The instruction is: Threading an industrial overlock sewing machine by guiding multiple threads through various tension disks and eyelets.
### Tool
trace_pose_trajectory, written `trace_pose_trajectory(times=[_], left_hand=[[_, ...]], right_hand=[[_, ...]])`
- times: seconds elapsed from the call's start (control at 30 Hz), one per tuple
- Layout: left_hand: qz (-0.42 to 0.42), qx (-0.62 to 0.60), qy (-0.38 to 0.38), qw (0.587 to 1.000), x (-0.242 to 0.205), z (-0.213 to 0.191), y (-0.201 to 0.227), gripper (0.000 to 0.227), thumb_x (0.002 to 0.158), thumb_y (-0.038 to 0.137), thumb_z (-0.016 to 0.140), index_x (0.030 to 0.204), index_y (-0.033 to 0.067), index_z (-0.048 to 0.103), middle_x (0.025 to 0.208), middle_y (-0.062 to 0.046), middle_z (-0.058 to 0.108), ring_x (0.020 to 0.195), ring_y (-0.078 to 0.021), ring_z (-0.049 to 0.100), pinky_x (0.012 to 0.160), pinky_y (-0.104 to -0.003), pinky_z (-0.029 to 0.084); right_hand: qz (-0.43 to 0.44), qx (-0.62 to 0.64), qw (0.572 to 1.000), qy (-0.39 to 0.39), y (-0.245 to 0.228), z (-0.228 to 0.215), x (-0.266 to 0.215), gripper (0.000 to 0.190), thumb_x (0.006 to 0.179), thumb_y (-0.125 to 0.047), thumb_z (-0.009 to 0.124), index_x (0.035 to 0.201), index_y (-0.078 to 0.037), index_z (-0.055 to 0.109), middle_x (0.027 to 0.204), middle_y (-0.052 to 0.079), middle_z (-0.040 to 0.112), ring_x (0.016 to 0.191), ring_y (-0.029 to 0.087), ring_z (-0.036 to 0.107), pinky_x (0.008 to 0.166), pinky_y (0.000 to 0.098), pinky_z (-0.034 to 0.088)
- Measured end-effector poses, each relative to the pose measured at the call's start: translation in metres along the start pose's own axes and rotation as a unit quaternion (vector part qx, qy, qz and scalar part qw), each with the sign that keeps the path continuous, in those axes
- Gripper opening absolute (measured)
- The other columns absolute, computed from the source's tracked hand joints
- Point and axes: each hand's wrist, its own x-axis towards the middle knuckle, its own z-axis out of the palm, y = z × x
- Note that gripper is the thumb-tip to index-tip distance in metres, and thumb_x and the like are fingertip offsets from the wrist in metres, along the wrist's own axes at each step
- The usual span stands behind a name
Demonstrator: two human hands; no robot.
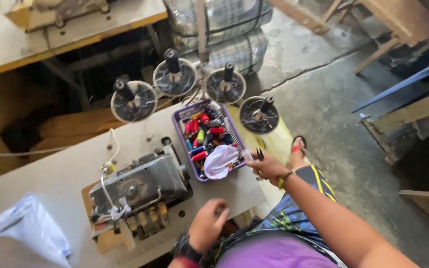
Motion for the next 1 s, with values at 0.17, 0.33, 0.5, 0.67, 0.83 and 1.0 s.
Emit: trace_pose_trajectory(times=[0.17,0.33,0.5,0.67,0.83,1.0], left_hand=[[0.346,0.038,0.275,0.896,0.112,-0.002,0.127,0.011,0.091,0.013,0.071,0.101,0.0138,0.068,0.082,-0.01,0.066,0.081,-0.0335,0.069,0.074,-0.04,0.056],[0.331,-0.017,0.31,0.891,0.172,-0.004,0.213,0.039,0.087,0.014,0.072,0.122,0.0109,0.057,0.106,-0.014,0.062,0.086,-0.0315,0.07,0.078,-0.04,0.058],[0.34,0.047,0.244,0.907,0.215,-0.003,0.221,0.055,0.083,0.027,0.079,0.132,0.0118,0.058,0.113,-0.014,0.065,0.102,-0.0386,0.068,0.095,-0.047,0.055],[0.244,0.139,0.196,0.94,0.225,-0.017,0.213,0.035,0.088,0.042,0.075,0.116,0.0285,0.058,0.094,0.004,0.072,0.101,-0.0201,0.069,0.089,-0.034,0.057],[0.375,0.08,0.319,0.867,0.216,-0.023,0.234,0.037,0.088,0.042,0.076,0.12,0.0283,0.064,0.093,0.001,0.074,0.1,-0.0195,0.07,0.089,-0.032,0.058],[0.357,-0.081,0.326,0.872,0.148,-0.037,0.261,0.032,0.101,0.033,0.065,0.132,0.0263,0.059,0.097,-0.004,0.074,0.095,-0.0269,0.073,0.083,-0.038,0.061]], right_hand=[[-0.114,0.083,0.981,0.132,0.053,-0.077,-0.015,0.033,0.078,-0.002,0.086,0.098,-0.001,0.06,0.066,0.009,0.062,0.05,0.015,0.061,0.044,0.0255,0.047],[-0.164,0.082,0.981,0.062,-0.053,-0.092,-0.046,0.068,0.078,0.01,0.078,0.141,-0.004,0.059,0.094,0.021,0.071,0.043,0.018,0.061,0.037,0.0274,0.046],[-0.161,0.038,0.986,-0.019,-0.107,-0.084,-0.048,0.031,0.089,0.0,0.071,0.119,0.003,0.069,0.058,0.011,0.064,0.04,0.006,0.044,0.038,0.019,0.034],[-0.336,0.071,0.937,0.057,-0.135,-0.122,-0.052,0.034,0.07,0.006,0.085,0.101,0.006,0.072,0.128,0.019,0.054,0.096,0.019,0.061,0.089,0.0355,0.053],[-0.347,0.226,0.909,0.046,-0.189,-0.117,-0.058,0.032,0.079,0.001,0.073,0.11,0.004,0.063,0.111,0.024,0.059,0.071,0.017,0.051,0.061,0.0246,0.038],[-0.247,0.273,0.926,0.078,-0.217,-0.1,-0.059,0.035,0.102,-0.038,0.061,0.129,-0.017,0.063,0.067,0.017,0.064,0.035,0.009,0.027,0.033,0.0199,0.013]])
